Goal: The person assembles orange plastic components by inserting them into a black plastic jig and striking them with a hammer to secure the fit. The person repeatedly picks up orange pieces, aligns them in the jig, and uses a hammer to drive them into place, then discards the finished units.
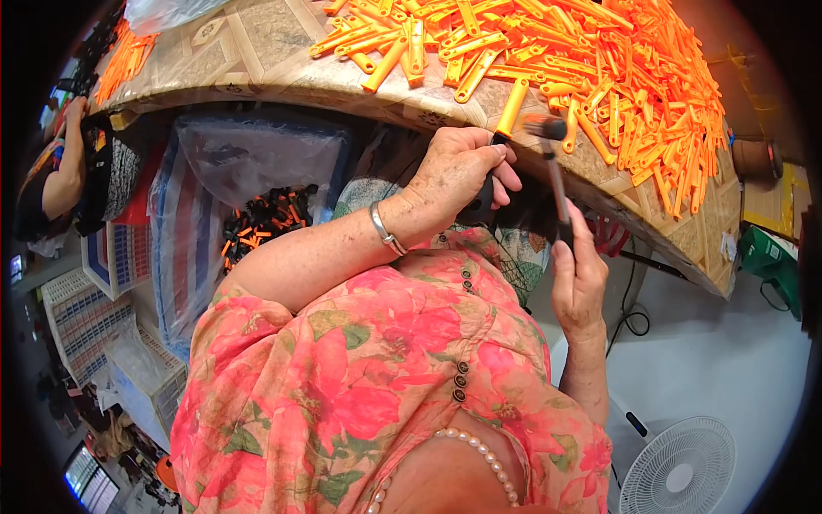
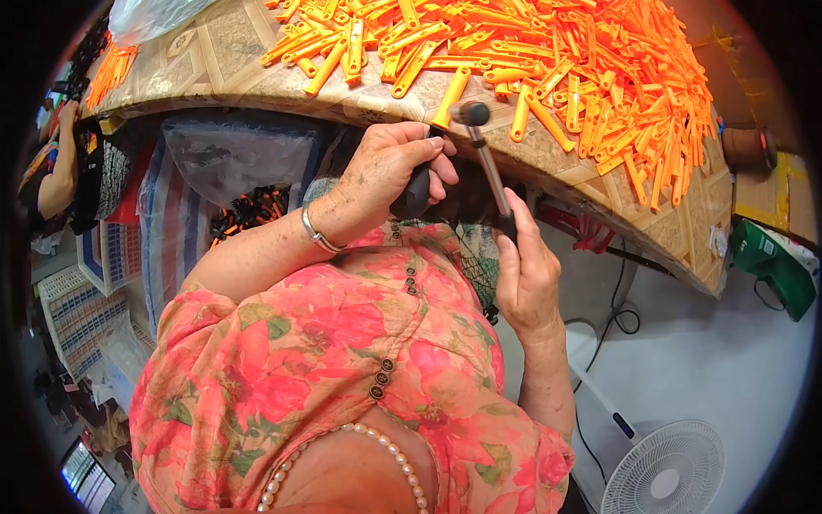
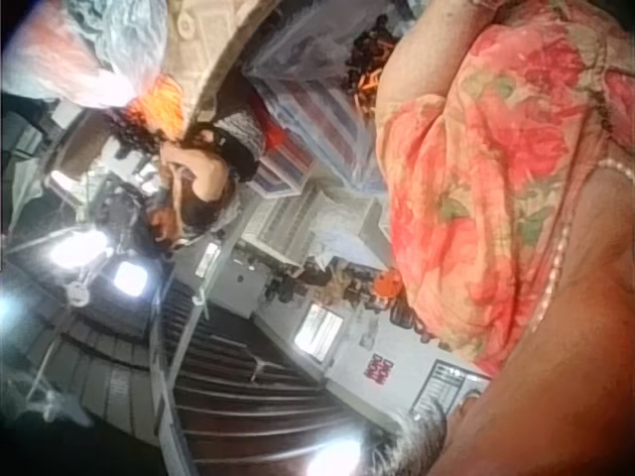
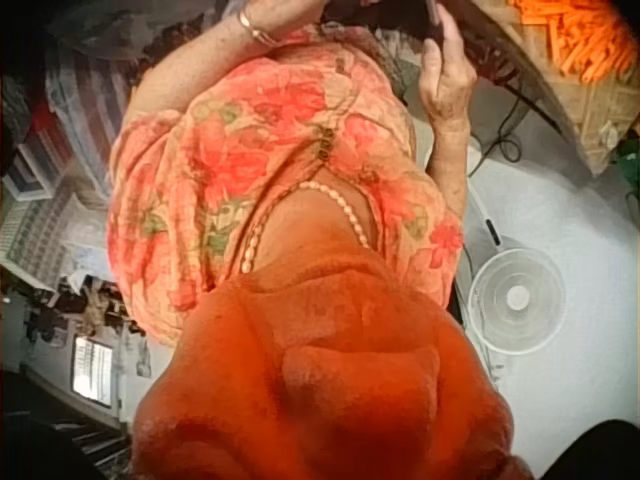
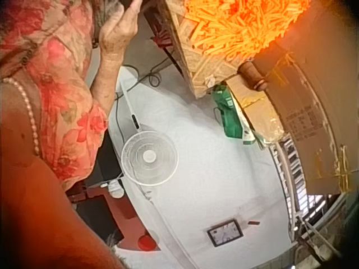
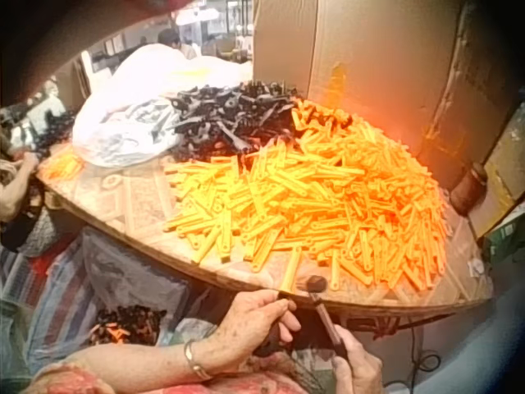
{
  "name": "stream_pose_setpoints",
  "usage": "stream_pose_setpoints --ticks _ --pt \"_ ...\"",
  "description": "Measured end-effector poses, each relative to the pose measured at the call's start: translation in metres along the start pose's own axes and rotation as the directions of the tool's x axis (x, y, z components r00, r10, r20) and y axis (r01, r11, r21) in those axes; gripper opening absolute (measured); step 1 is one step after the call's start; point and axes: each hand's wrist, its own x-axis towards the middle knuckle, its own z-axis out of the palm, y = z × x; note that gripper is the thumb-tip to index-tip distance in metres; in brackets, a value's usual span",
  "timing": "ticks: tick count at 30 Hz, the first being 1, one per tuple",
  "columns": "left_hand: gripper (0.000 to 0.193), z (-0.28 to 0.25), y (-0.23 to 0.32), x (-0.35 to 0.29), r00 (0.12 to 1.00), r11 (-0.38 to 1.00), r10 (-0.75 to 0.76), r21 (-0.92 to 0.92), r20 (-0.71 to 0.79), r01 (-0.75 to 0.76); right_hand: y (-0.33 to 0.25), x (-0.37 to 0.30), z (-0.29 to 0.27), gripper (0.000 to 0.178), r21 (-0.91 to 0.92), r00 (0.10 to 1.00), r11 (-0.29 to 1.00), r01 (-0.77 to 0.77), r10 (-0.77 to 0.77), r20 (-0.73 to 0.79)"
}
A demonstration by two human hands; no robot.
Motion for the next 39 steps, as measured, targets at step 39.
stream_pose_setpoints --ticks 39 --pt "0.043 -0.318 -0.066 -0.137 0.164 0.946 0.198 0.145 -0.966 -0.289 0.204 0.029 -0.158 0.047 -0.180 0.627 0.876 -0.448 0.165 -0.761"
